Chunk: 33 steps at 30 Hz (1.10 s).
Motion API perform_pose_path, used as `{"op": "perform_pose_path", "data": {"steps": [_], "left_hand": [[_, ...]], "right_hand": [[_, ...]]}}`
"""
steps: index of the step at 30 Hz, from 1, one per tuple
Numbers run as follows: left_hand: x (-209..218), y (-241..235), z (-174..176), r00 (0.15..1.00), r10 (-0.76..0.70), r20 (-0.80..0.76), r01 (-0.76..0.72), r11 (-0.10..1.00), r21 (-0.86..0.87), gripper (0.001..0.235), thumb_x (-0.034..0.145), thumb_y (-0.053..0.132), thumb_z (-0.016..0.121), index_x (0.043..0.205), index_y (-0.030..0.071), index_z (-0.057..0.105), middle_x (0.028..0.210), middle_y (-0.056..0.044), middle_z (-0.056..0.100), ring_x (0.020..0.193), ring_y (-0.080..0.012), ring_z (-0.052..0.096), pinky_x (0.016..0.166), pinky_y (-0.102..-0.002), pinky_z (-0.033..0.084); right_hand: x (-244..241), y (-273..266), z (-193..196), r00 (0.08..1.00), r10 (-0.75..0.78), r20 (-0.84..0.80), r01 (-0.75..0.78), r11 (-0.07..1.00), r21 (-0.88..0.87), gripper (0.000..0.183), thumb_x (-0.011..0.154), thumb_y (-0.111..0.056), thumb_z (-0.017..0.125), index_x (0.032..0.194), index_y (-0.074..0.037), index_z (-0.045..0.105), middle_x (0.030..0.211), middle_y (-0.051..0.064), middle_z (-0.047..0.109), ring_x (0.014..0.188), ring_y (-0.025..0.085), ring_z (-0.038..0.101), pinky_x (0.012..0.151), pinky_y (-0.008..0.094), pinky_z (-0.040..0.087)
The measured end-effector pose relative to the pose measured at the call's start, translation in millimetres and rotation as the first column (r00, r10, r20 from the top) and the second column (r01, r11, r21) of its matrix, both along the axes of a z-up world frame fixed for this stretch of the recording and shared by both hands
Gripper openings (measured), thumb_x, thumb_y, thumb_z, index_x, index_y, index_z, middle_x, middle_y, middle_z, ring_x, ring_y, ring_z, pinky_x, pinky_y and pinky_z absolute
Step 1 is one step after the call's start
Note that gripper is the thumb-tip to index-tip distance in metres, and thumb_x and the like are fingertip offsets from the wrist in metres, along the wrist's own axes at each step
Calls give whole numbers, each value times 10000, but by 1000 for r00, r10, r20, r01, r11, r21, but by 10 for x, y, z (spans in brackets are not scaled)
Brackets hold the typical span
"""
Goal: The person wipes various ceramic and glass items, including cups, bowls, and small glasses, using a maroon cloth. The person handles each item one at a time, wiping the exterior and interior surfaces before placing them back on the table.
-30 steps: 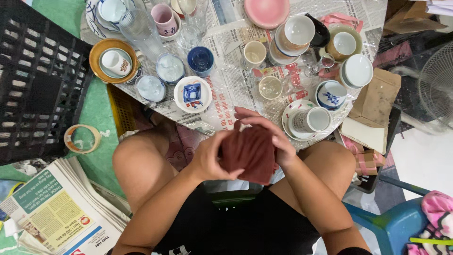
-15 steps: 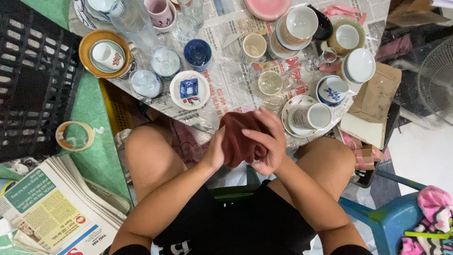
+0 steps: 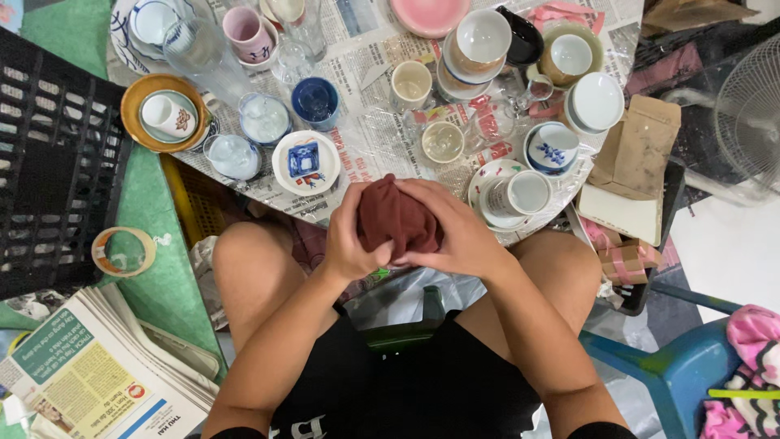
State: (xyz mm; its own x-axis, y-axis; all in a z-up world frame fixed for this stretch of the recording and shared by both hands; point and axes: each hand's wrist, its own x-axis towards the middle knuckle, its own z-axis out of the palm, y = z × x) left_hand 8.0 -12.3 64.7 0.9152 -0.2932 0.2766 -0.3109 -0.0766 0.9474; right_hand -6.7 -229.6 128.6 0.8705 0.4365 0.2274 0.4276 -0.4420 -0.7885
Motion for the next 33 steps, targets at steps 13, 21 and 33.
{"op": "perform_pose_path", "data": {"steps": [13,21,33], "left_hand": [[20,129,181,976,-127,175,105,986,129,910,851,728,616,1370,-20,616,1330,-217,577,1244,-364,606,1101,-432,482],[-58,71,107,983,-180,-29,169,960,-225,1023,911,629,733,1586,-20,319,1483,-156,461,1414,-276,496,1238,-392,383],[-59,201,-16,983,-120,-142,107,990,-93,861,784,484,849,1414,-12,535,1295,-116,686,1220,-224,686,1104,-355,525]], "right_hand": [[-27,24,-188,885,144,-442,-105,988,112,747,730,-469,830,1276,-19,592,1013,146,774,915,261,775,839,356,588],[-124,-134,-1131,687,-4,-727,289,919,268,567,1095,-469,434,1192,26,691,1039,168,743,950,245,677,888,363,562],[26,-68,-1167,832,-216,-511,342,925,167,443,1118,-342,503,1388,-3,599,1157,71,698,1053,97,582,904,259,510]]}}
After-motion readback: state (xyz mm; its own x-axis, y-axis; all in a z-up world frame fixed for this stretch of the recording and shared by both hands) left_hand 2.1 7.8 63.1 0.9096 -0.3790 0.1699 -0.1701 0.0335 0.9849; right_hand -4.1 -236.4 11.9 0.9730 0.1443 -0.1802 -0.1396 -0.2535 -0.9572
